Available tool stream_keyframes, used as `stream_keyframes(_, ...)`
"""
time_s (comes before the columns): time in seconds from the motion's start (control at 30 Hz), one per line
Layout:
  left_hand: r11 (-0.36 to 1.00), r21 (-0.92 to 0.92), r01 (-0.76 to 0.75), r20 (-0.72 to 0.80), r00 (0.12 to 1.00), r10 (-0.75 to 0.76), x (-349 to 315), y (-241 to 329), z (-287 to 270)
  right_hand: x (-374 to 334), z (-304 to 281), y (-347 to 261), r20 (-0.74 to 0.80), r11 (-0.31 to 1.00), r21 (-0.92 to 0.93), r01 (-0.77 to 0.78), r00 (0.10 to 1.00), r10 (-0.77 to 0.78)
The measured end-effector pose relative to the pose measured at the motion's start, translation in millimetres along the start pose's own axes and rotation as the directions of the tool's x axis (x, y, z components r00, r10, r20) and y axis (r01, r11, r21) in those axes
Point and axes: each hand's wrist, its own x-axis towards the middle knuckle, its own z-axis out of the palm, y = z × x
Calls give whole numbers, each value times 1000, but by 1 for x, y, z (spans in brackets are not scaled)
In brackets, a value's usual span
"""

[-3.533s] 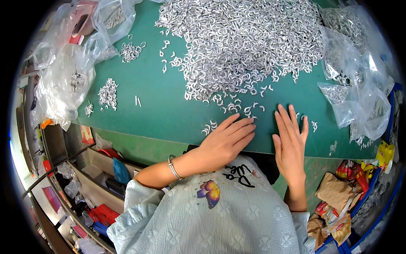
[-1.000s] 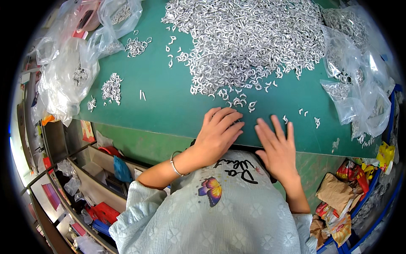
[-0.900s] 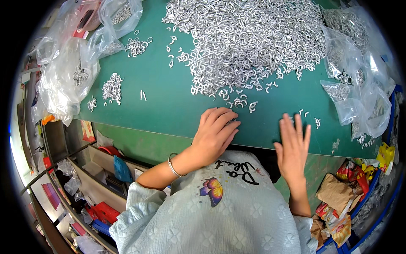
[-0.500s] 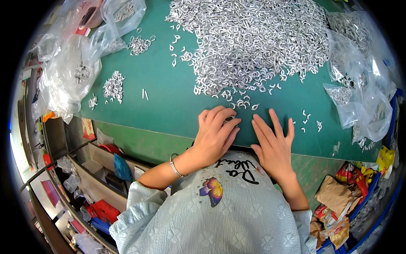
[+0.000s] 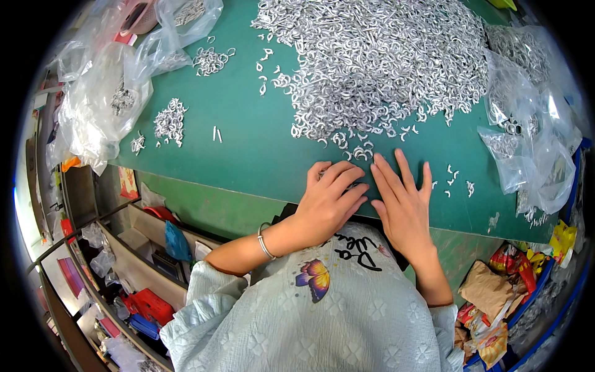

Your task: The person organizes small silver-colored metal components on a green work table by hand, moving them into different piles and gathering them from the surface.

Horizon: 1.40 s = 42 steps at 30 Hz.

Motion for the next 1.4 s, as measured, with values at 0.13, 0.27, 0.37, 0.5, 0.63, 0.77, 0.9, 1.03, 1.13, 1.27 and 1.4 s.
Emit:
stream_keyframes(0.13, 999, -30, 16, -34, 999, -17, -4, -8, -6, -23, 8, 7, -130, 1000, 12, 23, 991, -22)
stream_keyframes(0.27, 999, -36, 23, -59, 998, -25, -11, -13, -14, -22, 17, 9, -349, 972, 217, 94, 937, -12)
stream_keyframes(0.37, 999, -3, 52, -91, 995, -52, -16, -24, -24, -13, 16, 9, -412, 959, 243, 144, 911, -32)
stream_keyframes(0.5, 989, 85, 120, -132, 985, -109, -21, -39, -41, -9, 16, 4, -432, 958, 258, 123, 902, 1)
stream_keyframes(0.63, 980, 138, 147, -165, 979, -123, -27, -61, -60, -4, 17, -2, -445, 962, 256, 100, 895, 26)
stream_keyframes(0.77, 957, 216, 193, -217, 965, -146, -34, -80, -77, 6, 13, -10, -365, 929, 340, 146, 931, -12)
stream_keyframes(0.9, 927, 295, 233, -287, 947, -147, -40, -101, -92, 34, 5, -37, -296, 849, 505, 153, 955, 4)
stream_keyframes(1.03, 923, 276, 267, -315, 933, -175, -42, -102, -99, 88, 7, -63, -209, 794, 588, 155, 977, -36)
stream_keyframes(1.13, 912, 307, 270, -320, 932, -168, -40, -104, -105, 141, 13, -73, -193, 815, 537, 217, 972, -132)
stream_keyframes(1.27, 953, 136, 271, -330, 919, -214, -42, -110, -106, 200, 30, -84, -111, 818, 557, 144, 989, -99)
stream_keyframes(1.4, 931, -121, 345, -470, 806, -360, -47, -115, -110, 219, 48, -89, -12, 821, 558, 121, 990, -137)
